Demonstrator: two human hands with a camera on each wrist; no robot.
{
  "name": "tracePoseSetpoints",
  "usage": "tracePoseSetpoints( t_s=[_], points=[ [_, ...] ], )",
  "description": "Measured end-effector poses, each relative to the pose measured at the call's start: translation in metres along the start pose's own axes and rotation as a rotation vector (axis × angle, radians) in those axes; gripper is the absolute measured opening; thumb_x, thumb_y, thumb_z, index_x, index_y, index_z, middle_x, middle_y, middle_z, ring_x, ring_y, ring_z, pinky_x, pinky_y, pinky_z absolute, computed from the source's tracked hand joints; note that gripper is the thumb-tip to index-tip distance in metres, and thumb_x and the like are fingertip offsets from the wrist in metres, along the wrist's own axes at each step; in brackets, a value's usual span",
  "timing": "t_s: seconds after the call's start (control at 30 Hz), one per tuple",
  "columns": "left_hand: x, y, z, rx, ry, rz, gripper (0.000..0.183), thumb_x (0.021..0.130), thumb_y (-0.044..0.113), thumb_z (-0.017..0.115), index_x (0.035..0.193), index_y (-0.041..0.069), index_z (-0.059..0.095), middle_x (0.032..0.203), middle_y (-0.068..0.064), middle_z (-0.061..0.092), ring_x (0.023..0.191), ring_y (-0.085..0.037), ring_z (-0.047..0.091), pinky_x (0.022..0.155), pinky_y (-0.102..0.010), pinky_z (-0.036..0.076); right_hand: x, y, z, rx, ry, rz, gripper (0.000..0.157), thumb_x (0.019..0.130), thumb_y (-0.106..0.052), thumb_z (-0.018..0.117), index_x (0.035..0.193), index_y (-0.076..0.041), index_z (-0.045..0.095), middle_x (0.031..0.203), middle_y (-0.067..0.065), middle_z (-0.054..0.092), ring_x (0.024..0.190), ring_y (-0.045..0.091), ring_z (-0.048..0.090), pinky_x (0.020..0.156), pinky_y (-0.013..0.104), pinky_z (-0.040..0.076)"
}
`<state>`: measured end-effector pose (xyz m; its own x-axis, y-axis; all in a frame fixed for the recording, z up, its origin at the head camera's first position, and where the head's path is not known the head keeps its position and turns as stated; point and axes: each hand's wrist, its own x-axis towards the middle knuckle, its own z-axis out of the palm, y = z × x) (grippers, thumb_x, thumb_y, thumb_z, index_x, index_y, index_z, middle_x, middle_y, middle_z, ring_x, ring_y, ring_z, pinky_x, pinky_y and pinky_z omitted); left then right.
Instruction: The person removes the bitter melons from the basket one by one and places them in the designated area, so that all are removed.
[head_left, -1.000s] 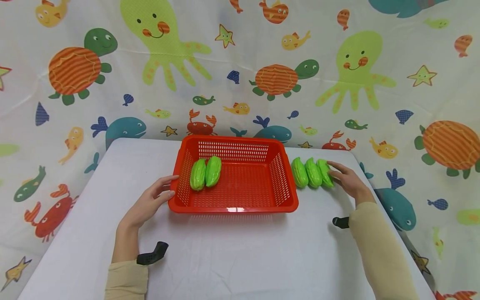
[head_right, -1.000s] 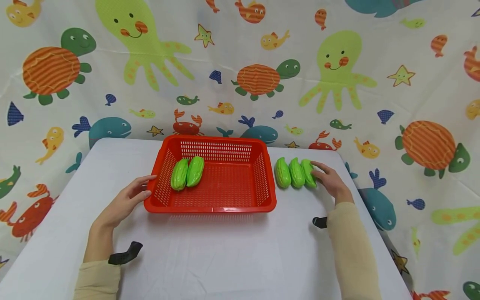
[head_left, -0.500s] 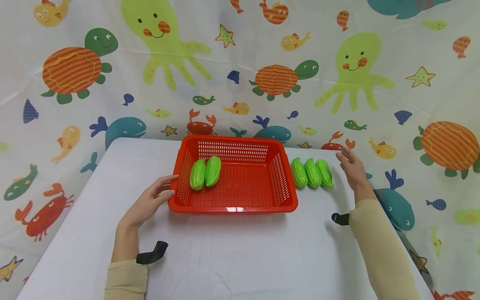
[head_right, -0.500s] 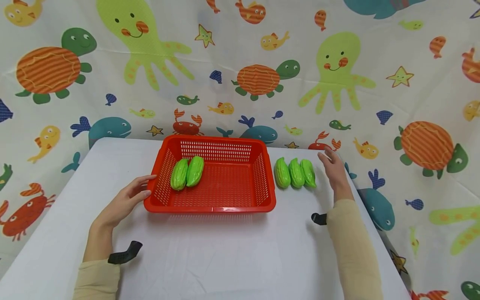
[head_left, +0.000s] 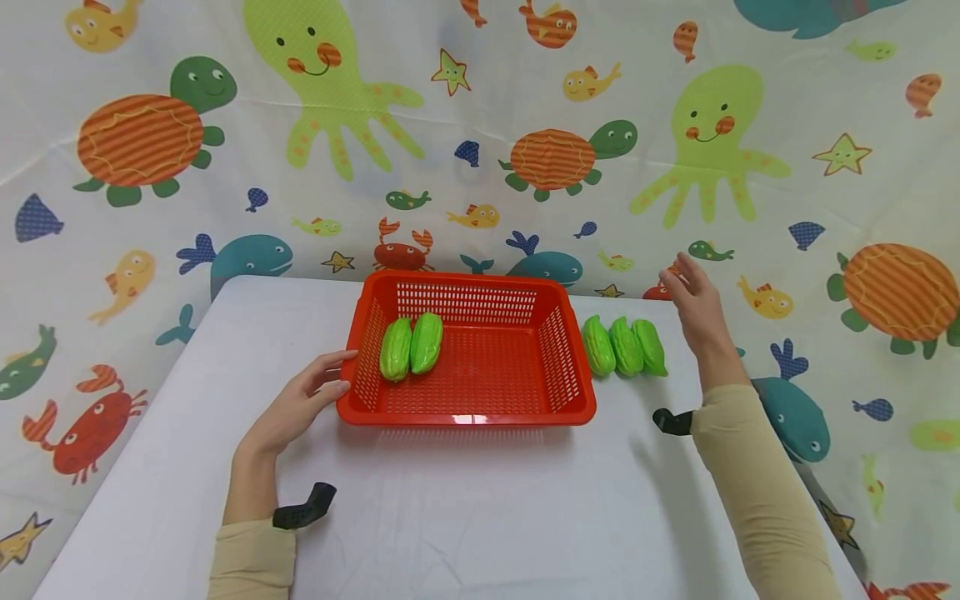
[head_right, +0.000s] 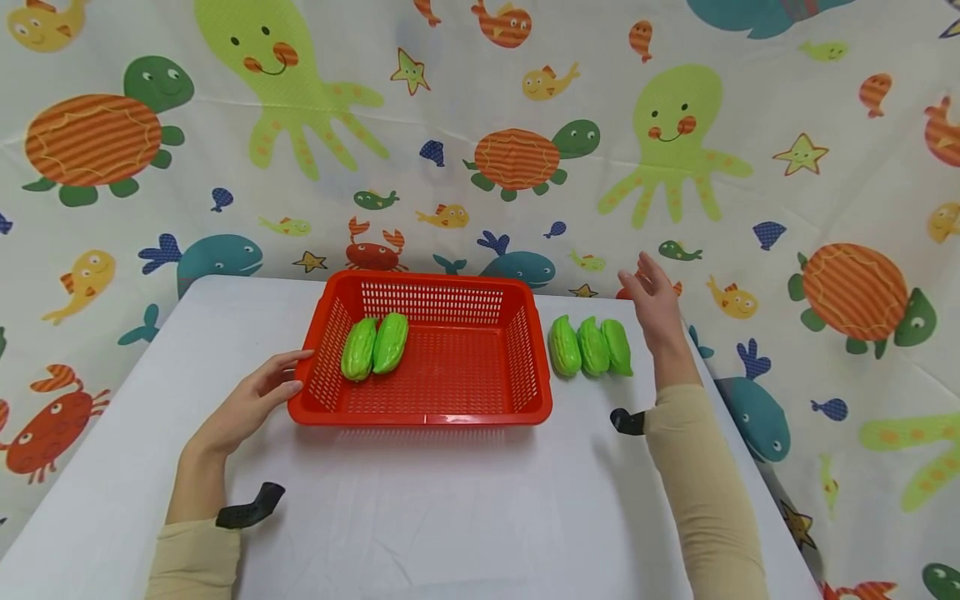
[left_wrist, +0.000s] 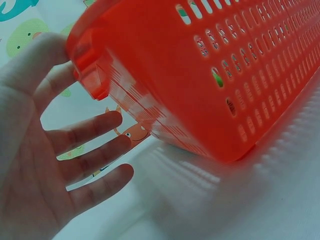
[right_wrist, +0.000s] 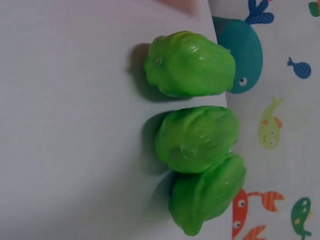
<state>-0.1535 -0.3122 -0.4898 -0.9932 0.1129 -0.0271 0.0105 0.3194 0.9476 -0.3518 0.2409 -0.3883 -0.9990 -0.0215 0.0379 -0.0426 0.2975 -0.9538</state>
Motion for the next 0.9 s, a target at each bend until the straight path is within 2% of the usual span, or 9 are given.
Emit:
tracePoseSetpoints(
  t_s=[0.2, 0.43, 0.53, 0.67, 0.9],
  points=[
    [0.0, -0.001, 0.0, 0.008, 0.002, 0.001, 0.057, 0.098, 0.035, 0.058, 0.15, 0.022, 0.038, 0.151, -0.012, 0.035, 0.137, -0.038, 0.032, 0.099, -0.065, 0.04, 0.003, -0.002, 0.006, 0.019, -0.018, -0.025, 0.073, 0.097, -0.042, 0.058, 0.157, -0.028, 0.02, 0.163, -0.001, 0.015, 0.148, 0.023, 0.014, 0.12, 0.044, 0.012],
    [0.0, -0.001, 0.001, 0.013, -0.002, -0.006, 0.058, 0.098, 0.036, 0.058, 0.15, 0.023, 0.037, 0.152, -0.012, 0.034, 0.137, -0.038, 0.032, 0.099, -0.065, 0.04, -0.013, -0.026, 0.016, 0.044, -0.056, -0.012, 0.074, 0.097, -0.036, 0.059, 0.158, -0.022, 0.018, 0.163, 0.004, 0.015, 0.149, 0.024, 0.01, 0.12, 0.044, 0.01],
    [0.0, -0.001, 0.001, 0.013, 0.001, -0.004, 0.058, 0.098, 0.036, 0.058, 0.15, 0.023, 0.038, 0.152, -0.012, 0.035, 0.137, -0.038, 0.033, 0.099, -0.065, 0.04, -0.016, -0.03, 0.018, 0.05, -0.064, -0.024, 0.073, 0.097, -0.036, 0.059, 0.157, -0.023, 0.019, 0.163, 0.003, 0.016, 0.149, 0.024, 0.011, 0.12, 0.044, 0.01],
    [0.001, -0.004, 0.0, 0.012, 0.002, -0.001, 0.057, 0.098, 0.036, 0.058, 0.15, 0.022, 0.038, 0.151, -0.013, 0.035, 0.137, -0.039, 0.032, 0.099, -0.064, 0.041, -0.02, -0.037, 0.022, 0.077, -0.075, -0.042, 0.073, 0.096, -0.036, 0.06, 0.157, -0.024, 0.022, 0.162, 0.001, 0.019, 0.148, 0.024, 0.016, 0.12, 0.043, 0.011],
    [0.001, -0.006, -0.001, 0.02, 0.006, -0.013, 0.057, 0.097, 0.039, 0.058, 0.149, 0.024, 0.039, 0.151, -0.012, 0.036, 0.137, -0.038, 0.033, 0.098, -0.064, 0.041, -0.02, -0.045, 0.03, 0.153, -0.095, -0.067, 0.072, 0.096, -0.031, 0.062, 0.156, -0.022, 0.024, 0.161, 0.001, 0.022, 0.146, 0.024, 0.023, 0.119, 0.038, 0.018]
  ],
)
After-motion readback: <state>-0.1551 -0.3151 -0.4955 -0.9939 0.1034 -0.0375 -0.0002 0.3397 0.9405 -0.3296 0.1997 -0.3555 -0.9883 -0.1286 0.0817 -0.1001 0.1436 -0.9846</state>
